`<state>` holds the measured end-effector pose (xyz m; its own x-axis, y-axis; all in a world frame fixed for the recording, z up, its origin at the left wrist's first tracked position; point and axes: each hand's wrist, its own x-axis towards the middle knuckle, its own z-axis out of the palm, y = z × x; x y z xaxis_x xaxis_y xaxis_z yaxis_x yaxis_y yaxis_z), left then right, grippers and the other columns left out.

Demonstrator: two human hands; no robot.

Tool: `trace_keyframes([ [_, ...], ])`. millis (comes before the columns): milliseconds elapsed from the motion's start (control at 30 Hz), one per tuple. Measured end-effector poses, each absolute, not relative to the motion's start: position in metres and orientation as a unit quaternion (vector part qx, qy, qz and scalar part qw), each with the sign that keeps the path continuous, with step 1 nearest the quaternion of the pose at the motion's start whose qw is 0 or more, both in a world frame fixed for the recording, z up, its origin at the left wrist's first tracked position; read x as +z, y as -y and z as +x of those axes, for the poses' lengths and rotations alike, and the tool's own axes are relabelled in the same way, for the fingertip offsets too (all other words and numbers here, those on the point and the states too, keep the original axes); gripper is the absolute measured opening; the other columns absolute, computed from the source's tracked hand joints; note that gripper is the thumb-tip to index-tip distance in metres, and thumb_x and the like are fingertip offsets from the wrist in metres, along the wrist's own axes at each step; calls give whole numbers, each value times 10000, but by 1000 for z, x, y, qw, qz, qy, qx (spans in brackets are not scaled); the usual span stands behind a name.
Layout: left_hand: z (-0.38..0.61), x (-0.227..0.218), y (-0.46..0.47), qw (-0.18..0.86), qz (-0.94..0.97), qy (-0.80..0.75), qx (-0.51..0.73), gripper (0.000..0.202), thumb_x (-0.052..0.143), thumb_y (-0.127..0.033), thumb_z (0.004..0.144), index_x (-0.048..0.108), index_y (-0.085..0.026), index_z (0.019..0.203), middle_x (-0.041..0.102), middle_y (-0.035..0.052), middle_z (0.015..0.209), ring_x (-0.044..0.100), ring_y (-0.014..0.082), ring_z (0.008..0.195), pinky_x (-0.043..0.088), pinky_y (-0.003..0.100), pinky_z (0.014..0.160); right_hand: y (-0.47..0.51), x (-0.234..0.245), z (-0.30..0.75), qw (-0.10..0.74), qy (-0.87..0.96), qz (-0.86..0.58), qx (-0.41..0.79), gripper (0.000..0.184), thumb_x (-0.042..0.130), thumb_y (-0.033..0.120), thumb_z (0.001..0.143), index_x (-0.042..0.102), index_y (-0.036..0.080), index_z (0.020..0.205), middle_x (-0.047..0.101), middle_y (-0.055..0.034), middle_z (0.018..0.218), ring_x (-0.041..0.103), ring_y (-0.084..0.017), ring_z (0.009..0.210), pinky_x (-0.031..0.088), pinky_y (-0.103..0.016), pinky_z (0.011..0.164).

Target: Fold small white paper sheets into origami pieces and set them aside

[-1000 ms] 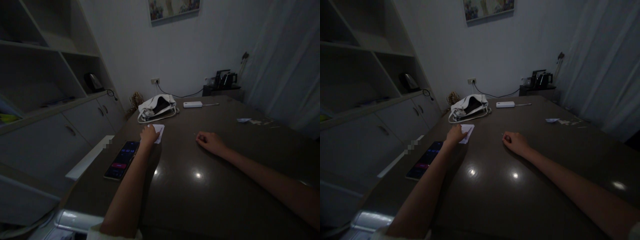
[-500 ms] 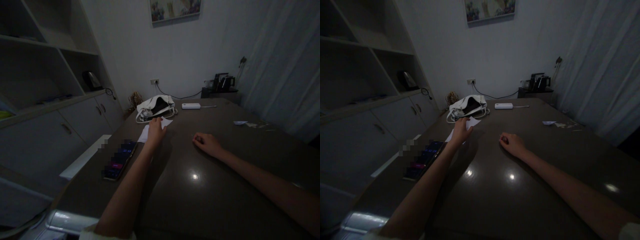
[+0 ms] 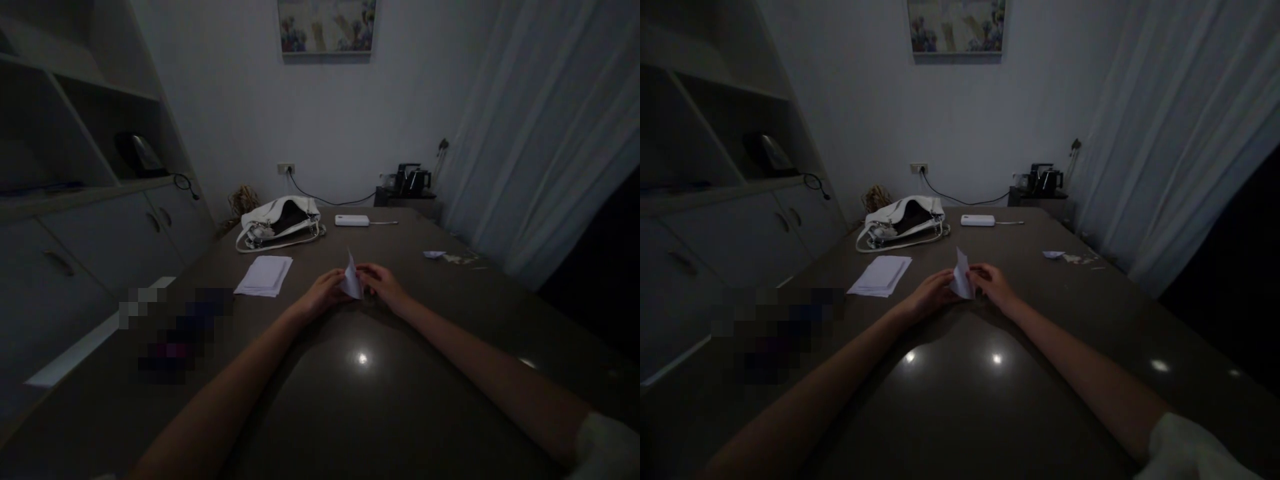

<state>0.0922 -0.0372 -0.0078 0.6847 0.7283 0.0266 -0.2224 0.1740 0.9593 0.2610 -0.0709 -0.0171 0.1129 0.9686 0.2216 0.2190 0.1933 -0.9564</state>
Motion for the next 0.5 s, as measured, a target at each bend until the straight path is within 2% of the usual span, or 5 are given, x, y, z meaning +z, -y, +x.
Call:
trace_keyframes([
  [100,92,-15,29,714,565,-235,342,317,554,-408,759,582,-135,918,628,46,842,596,163,765,485,284,718,72,-15,260,551,543,-519,363,310,652,383,633,567,162,833,607,-11,700,498,-96,521,327,-196,435],
  [267,82,-13,20,577,650,-299,394,493,507,-566,747,630,-99,849,612,21,702,556,157,651,428,229,583,71,-15,260,575,516,-523,360,263,670,332,582,551,159,740,574,13,626,449,-81,472,333,-206,444],
  [500,77,-10,17,457,734,-301,402,437,505,-512,772,660,-105,805,613,17,671,529,147,627,379,205,548,71,-16,260,570,525,-528,348,251,649,364,618,570,156,733,570,8,618,432,-77,458,296,-185,396],
])
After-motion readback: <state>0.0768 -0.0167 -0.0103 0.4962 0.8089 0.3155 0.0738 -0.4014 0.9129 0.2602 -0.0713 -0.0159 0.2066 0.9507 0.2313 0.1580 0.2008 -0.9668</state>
